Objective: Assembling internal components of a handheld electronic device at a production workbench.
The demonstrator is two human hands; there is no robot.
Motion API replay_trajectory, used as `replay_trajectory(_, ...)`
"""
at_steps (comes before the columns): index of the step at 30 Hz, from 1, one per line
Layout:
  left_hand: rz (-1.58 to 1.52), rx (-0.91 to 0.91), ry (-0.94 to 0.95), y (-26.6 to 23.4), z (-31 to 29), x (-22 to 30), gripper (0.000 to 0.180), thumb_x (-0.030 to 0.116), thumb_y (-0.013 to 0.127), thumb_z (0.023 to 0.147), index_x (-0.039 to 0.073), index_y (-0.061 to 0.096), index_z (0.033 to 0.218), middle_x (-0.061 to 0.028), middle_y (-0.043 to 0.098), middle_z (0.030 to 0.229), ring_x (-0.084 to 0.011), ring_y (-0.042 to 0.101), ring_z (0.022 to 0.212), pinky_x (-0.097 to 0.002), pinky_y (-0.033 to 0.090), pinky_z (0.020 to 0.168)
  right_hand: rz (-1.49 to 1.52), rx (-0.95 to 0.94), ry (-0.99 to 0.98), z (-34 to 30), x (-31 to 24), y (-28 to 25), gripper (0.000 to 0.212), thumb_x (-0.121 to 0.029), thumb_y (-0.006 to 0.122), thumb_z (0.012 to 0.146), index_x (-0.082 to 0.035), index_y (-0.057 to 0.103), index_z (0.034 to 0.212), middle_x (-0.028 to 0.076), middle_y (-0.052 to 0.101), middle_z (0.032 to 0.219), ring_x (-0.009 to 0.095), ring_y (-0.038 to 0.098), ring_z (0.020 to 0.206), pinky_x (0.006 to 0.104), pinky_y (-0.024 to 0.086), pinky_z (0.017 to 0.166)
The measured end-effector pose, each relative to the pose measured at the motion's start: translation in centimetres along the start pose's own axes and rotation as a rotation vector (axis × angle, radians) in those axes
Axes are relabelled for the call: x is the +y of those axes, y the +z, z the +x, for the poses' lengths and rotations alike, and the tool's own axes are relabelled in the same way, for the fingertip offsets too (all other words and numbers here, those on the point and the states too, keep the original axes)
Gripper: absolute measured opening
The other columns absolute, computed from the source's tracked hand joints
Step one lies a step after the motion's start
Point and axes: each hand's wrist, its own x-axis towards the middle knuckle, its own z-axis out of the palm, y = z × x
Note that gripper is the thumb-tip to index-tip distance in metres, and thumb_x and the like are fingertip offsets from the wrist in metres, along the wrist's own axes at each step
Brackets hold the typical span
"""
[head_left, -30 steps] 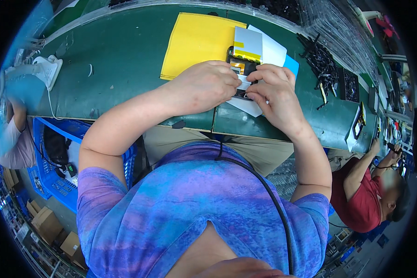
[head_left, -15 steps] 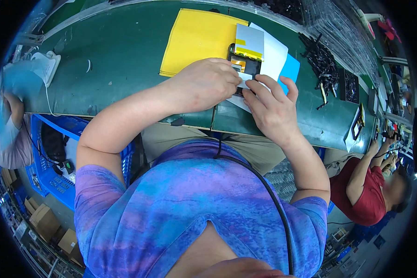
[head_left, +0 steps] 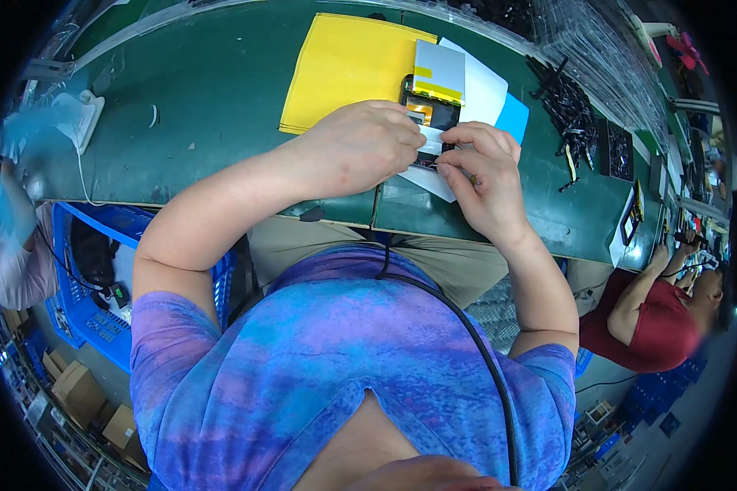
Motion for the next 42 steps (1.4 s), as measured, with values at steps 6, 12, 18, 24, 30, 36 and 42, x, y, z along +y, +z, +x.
replay_trajectory(6,-0.008,0.018,-0.002,0.2,0.1,0.0,0.017,0.016,0.069,0.086,0.005,0.073,0.1,-0.007,0.072,0.115,-0.0228,0.065,0.114,-0.0389,0.047,0.109,-0.036,-0.014,-0.047,0.1,-0.4,-0.4,0.006,-0.009,0.074,0.08,-0.009,0.073,0.086,0.001,0.067,0.109,0.022,0.058,0.116,0.0426,0.033,0.102)
replay_trajectory(12,-0.016,0.024,0.018,0.3,-0.1,-0.2,0.017,0.015,0.068,0.086,0.005,0.072,0.099,-0.0073,0.072,0.113,-0.0234,0.065,0.113,-0.0392,0.047,0.108,-0.098,0.019,-0.092,-0.4,-0.4,0.2,0.009,-0.008,0.075,0.079,-0.009,0.073,0.088,0.002,0.068,0.106,0.023,0.06,0.114,0.0433,0.033,0.102)
replay_trajectory(18,-0.009,0.031,0.016,0.3,0.1,-0.2,0.017,0.015,0.068,0.086,0.004,0.072,0.099,-0.0076,0.071,0.114,-0.0241,0.065,0.113,-0.0396,0.047,0.108,0.059,0.041,0.04,-0.3,0.1,0.3,0.008,-0.008,0.075,0.079,-0.009,0.073,0.087,0.002,0.068,0.104,0.023,0.06,0.111,0.0407,0.036,0.1)
replay_trajectory(24,-0.004,0.05,0.021,0.5,-0.1,-0.2,0.018,0.014,0.068,0.086,0.004,0.072,0.1,-0.0075,0.072,0.113,-0.0239,0.066,0.112,-0.0392,0.048,0.107,-0.023,0.027,-0.036,0.0,-0.2,0.1,0.007,-0.007,0.074,0.079,-0.009,0.072,0.085,0.002,0.067,0.106,0.022,0.06,0.112,0.0409,0.035,0.101)
replay_trajectory(30,-0.003,0.061,0.027,0.4,0.0,-0.2,0.016,0.014,0.067,0.086,0.004,0.072,0.098,-0.0076,0.072,0.112,-0.0236,0.066,0.111,-0.0388,0.048,0.107,-0.216,-0.018,-0.16,0.3,-1.1,-0.7,0.01,-0.008,0.072,0.079,-0.01,0.07,0.089,0.001,0.066,0.108,0.021,0.059,0.116,0.0442,0.034,0.104)
replay_trajectory(36,0.001,0.053,0.025,0.4,-0.1,-0.2,0.016,0.013,0.068,0.085,0.004,0.073,0.098,-0.0076,0.072,0.111,-0.0232,0.066,0.111,-0.0385,0.048,0.107,-0.38,-0.05,-0.257,-0.1,-1.0,-0.1,0.011,-0.008,0.072,0.079,-0.009,0.07,0.09,0.001,0.066,0.107,0.02,0.06,0.115,0.0442,0.034,0.104)
replay_trajectory(42,-0.019,0.027,0.02,0.3,0.1,-0.2,0.016,0.014,0.068,0.085,0.004,0.072,0.097,-0.0074,0.072,0.112,-0.0235,0.065,0.112,-0.0391,0.047,0.108,-0.06,0.06,-0.052,-0.4,-0.5,0.3,0.01,-0.006,0.075,0.078,-0.009,0.07,0.087,0.002,0.067,0.105,0.021,0.061,0.111,0.0417,0.035,0.1)
